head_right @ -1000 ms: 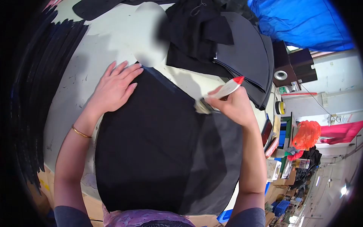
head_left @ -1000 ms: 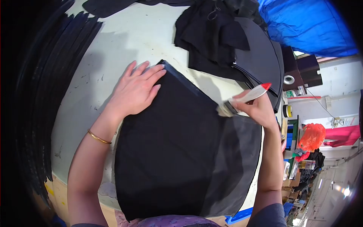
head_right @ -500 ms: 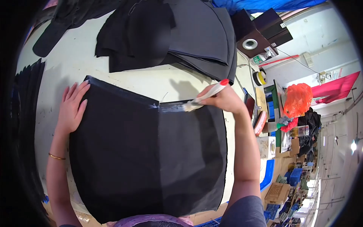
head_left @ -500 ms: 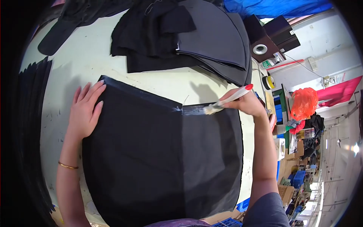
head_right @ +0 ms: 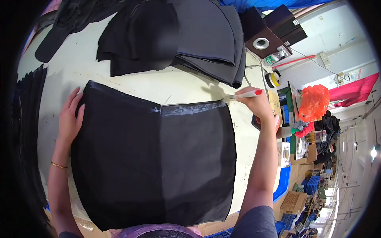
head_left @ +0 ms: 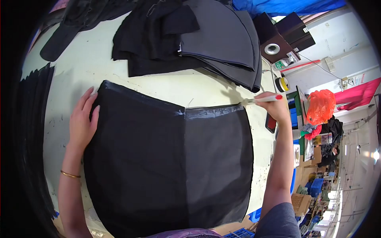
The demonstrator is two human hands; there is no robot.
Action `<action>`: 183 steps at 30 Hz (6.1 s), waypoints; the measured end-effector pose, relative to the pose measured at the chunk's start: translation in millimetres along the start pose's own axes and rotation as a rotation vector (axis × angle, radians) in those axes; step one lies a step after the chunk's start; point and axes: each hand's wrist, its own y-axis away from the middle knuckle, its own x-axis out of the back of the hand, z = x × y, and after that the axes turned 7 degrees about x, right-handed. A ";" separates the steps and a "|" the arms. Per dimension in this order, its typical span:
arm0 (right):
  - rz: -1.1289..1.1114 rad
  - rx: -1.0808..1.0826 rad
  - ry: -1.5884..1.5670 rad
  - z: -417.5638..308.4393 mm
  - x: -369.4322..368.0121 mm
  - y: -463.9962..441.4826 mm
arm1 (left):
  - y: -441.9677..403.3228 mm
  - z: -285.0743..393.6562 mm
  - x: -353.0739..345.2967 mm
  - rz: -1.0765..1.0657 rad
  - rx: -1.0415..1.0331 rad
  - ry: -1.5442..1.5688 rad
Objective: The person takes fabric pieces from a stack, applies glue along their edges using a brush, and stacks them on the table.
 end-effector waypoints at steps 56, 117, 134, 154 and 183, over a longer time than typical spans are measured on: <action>-0.650 0.636 -0.582 -353.5 -147.8 205.3 | 331.1 24.4 137.4 -0.057 1.006 1.327; 0.726 0.375 -0.455 -145.9 75.4 302.9 | 193.4 100.1 266.4 0.605 0.413 1.091; 0.059 -0.347 0.156 -21.9 -51.6 96.9 | 2.0 9.2 54.2 -0.073 0.410 0.018; 0.077 0.166 -0.853 -257.5 -77.0 -36.5 | -33.7 -7.6 28.5 0.124 -0.136 -0.422; -0.148 0.303 -0.362 -261.8 -118.9 -67.2 | -23.0 -44.9 16.5 0.003 -0.162 -0.105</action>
